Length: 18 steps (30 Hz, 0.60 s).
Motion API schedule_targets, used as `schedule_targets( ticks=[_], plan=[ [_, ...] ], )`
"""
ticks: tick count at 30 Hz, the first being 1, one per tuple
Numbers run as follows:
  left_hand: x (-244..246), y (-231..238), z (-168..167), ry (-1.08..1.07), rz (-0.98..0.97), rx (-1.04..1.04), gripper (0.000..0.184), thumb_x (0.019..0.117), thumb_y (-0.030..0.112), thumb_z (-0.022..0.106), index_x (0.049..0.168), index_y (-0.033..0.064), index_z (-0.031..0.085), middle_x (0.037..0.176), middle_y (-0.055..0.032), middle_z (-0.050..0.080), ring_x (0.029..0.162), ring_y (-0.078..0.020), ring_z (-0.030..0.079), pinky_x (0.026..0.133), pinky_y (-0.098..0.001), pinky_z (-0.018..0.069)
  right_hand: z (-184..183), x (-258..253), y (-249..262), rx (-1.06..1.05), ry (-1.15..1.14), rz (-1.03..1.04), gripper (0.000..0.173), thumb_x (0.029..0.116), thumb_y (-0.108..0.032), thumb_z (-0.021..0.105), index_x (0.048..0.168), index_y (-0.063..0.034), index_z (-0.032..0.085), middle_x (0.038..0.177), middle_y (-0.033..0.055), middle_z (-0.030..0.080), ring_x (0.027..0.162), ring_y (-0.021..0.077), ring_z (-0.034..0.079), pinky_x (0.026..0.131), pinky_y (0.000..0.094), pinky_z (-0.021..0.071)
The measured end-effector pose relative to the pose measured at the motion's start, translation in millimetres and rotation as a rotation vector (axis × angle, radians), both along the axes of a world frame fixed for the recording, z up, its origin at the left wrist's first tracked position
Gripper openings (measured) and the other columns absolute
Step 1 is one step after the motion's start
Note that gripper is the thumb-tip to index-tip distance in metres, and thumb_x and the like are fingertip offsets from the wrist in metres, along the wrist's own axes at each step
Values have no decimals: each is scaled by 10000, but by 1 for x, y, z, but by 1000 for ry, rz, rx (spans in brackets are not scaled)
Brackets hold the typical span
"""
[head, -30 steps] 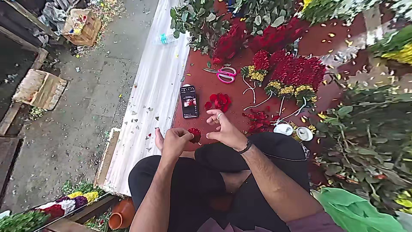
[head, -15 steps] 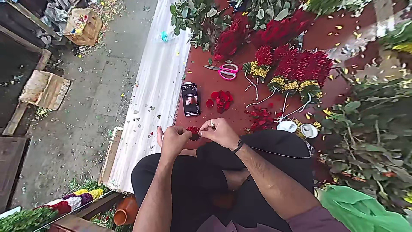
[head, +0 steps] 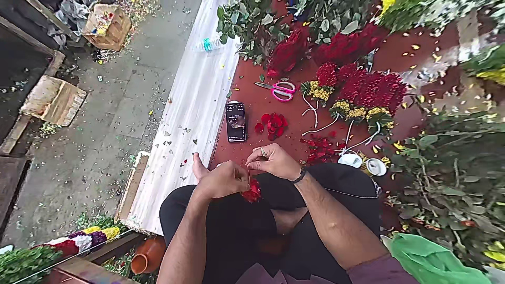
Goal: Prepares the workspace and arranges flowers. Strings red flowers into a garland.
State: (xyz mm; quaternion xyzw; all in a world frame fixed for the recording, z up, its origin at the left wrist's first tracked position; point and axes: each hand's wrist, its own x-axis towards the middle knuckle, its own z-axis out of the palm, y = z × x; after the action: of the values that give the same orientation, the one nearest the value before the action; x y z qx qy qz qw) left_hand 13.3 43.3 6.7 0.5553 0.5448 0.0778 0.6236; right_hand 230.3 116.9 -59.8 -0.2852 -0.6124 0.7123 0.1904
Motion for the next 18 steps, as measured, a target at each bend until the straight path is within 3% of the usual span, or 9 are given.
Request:
schedule_targets(
  ticks=[1,3,5,7,10,12,15,18],
  plan=[
    [1,1,1,-218,72,33,134,930,214,720,887,90,747,754,39,682,675,-38,619,650,-263,538,-7,2,1,-119,46,8,70,898,-47,762,959,-13,772,848,46,732,731,93,666,701,274,592],
    [3,4,3,-393,329,120,114,962,143,685,951,41,735,822,-19,702,745,-87,650,719,-291,569,-17,1,-5,-337,102,-34,97,863,-125,746,955,-95,750,799,-31,709,680,16,630,627,209,542],
    [4,8,-3,-259,583,221,129,998,146,654,946,38,703,773,-54,657,679,-135,599,642,-314,521,-8,-9,-12,-358,73,-46,114,864,-95,788,971,-85,752,787,-39,704,618,0,564,555,181,465],
    [3,8,-16,18,738,286,166,1007,208,650,926,77,712,699,-33,637,586,-141,567,554,-334,478,2,-16,-13,-292,125,-25,62,905,-92,741,930,-56,784,713,-42,675,532,-26,470,483,161,368],
    [-2,1,-24,313,796,252,191,986,276,643,897,128,725,670,-3,672,561,-142,637,555,-401,560,7,-15,-12,-206,172,28,130,939,-75,700,1010,-32,799,802,1,730,587,-15,528,529,168,429],
    [-1,-1,-23,350,804,233,196,979,282,663,884,129,740,663,0,654,569,-144,610,566,-413,531,5,-16,-15,-127,125,91,144,938,-93,706,1033,-29,793,887,25,766,734,30,661,689,225,561],
    [5,-2,-26,380,751,230,180,964,288,681,881,146,753,682,16,669,594,-137,619,589,-429,536,7,-20,-25,-81,85,112,143,935,-145,731,1011,-39,789,820,-12,736,697,6,629,668,211,538],
    [0,-3,-26,367,640,202,141,957,269,711,891,157,767,723,25,704,638,-117,651,648,-425,564,20,-9,-10,-66,89,-75,123,941,-112,714,986,-26,790,819,31,744,653,53,627,624,247,548]
  ],
)
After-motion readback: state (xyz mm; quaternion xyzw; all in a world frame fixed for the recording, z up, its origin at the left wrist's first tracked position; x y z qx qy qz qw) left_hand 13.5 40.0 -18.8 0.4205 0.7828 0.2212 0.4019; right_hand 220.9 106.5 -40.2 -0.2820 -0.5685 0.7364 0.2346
